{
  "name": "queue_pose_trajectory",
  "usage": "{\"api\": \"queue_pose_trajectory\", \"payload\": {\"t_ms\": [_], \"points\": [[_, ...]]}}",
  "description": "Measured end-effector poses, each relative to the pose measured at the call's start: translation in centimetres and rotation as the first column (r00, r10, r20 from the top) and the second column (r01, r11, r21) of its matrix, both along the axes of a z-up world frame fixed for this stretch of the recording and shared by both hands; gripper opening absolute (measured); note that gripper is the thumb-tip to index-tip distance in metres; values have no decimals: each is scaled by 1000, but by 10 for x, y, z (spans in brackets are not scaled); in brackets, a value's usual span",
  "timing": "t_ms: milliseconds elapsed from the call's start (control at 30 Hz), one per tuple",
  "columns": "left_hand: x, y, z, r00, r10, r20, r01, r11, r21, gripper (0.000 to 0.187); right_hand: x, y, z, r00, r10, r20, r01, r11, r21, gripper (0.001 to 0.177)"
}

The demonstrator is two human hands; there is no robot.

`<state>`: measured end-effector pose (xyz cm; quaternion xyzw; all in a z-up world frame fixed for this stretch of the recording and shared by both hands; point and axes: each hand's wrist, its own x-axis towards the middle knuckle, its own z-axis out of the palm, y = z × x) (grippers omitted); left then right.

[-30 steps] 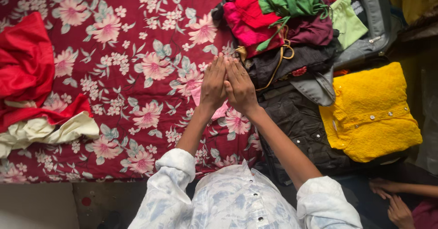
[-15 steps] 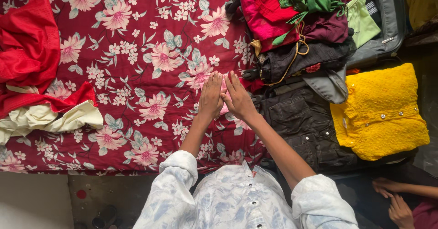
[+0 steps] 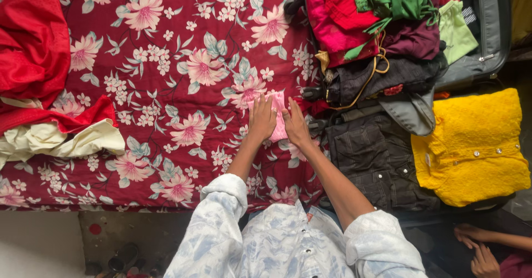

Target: The person folds various items of clothing by hand on a bed and places them into an open suitcase.

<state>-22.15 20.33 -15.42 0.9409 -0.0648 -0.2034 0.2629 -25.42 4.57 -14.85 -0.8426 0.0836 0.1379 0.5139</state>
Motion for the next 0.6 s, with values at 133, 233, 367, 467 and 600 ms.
{"api": "queue_pose_trajectory", "payload": {"t_ms": [133,233,367,467,600], "points": [[4,0,-13,1000,23,-12,-22,1000,18,71,-3,3,-11,991,-106,-87,109,994,30,64],[15,4,-8,1000,-2,-30,5,996,88,73,4,8,-12,977,-166,-136,169,985,13,58],[18,12,-1,998,-20,58,17,998,59,65,9,12,-12,981,-175,-80,177,984,14,59],[14,17,0,997,-61,56,56,994,98,39,7,12,-7,970,-172,-170,177,984,13,70],[6,18,7,986,-16,167,20,999,-25,27,7,13,-7,974,-162,-159,181,977,116,83]]}}
